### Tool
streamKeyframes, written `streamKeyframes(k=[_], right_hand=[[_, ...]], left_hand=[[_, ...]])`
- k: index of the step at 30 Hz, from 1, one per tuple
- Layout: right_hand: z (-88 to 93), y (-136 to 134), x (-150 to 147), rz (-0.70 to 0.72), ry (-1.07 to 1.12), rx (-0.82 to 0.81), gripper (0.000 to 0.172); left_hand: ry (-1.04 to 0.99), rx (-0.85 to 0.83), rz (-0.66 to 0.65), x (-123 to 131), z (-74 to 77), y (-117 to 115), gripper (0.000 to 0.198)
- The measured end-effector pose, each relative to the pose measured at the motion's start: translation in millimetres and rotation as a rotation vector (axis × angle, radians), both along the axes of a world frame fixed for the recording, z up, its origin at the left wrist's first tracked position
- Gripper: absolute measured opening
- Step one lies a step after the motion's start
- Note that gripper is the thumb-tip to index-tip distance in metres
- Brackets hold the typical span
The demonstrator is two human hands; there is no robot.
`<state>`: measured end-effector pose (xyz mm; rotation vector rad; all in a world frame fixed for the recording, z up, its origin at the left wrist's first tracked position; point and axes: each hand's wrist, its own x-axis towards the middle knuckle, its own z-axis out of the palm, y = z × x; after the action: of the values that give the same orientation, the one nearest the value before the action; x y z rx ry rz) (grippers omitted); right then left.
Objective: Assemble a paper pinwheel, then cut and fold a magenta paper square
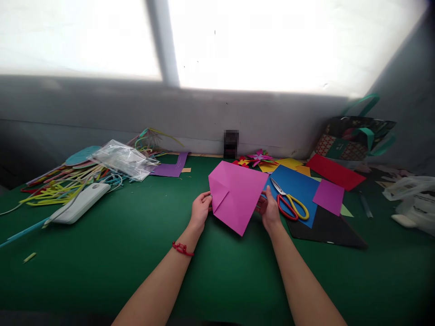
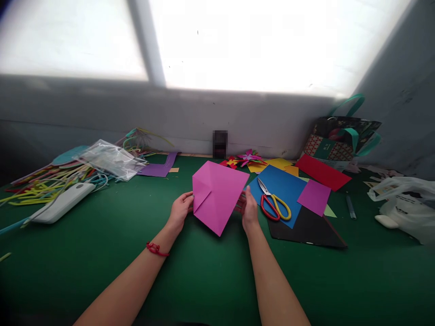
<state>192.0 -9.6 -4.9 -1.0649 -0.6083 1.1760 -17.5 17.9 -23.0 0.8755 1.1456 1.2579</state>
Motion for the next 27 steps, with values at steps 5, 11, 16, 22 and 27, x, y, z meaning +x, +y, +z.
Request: streamKeyframes(k=[5,11,16,22,27], right_hand=[[1.6,1.6,15.3,-0.065,0.144,0.018,0.027],[4.6,3.1,21.0,-0.039,0.082,-0.092,0.041],[8.3,-0.6,20.1,0.089,-0.062,-0.140,0.041],[4.3,-0.4,23.9,0.018,0.022,-0.050,0.036],[4.9,4.5,28.6,-0.184,0.144,-0.049,0.035]], left_hand=[[0.047,0.024,-0.059,-3.5,-1.4,2.7,0.037],[0.312,0.196,-0.332,-6.2,-3.1,1.4,0.035],[0.448,0.273,-0.345,-6.8,-3.2,-1.0,0.031],[0.511,0.258,-0.102,-15.4,2.9,4.1,0.034],[0.493,0.226,-0.059,-20.6,0.4,10.2,0.040]])
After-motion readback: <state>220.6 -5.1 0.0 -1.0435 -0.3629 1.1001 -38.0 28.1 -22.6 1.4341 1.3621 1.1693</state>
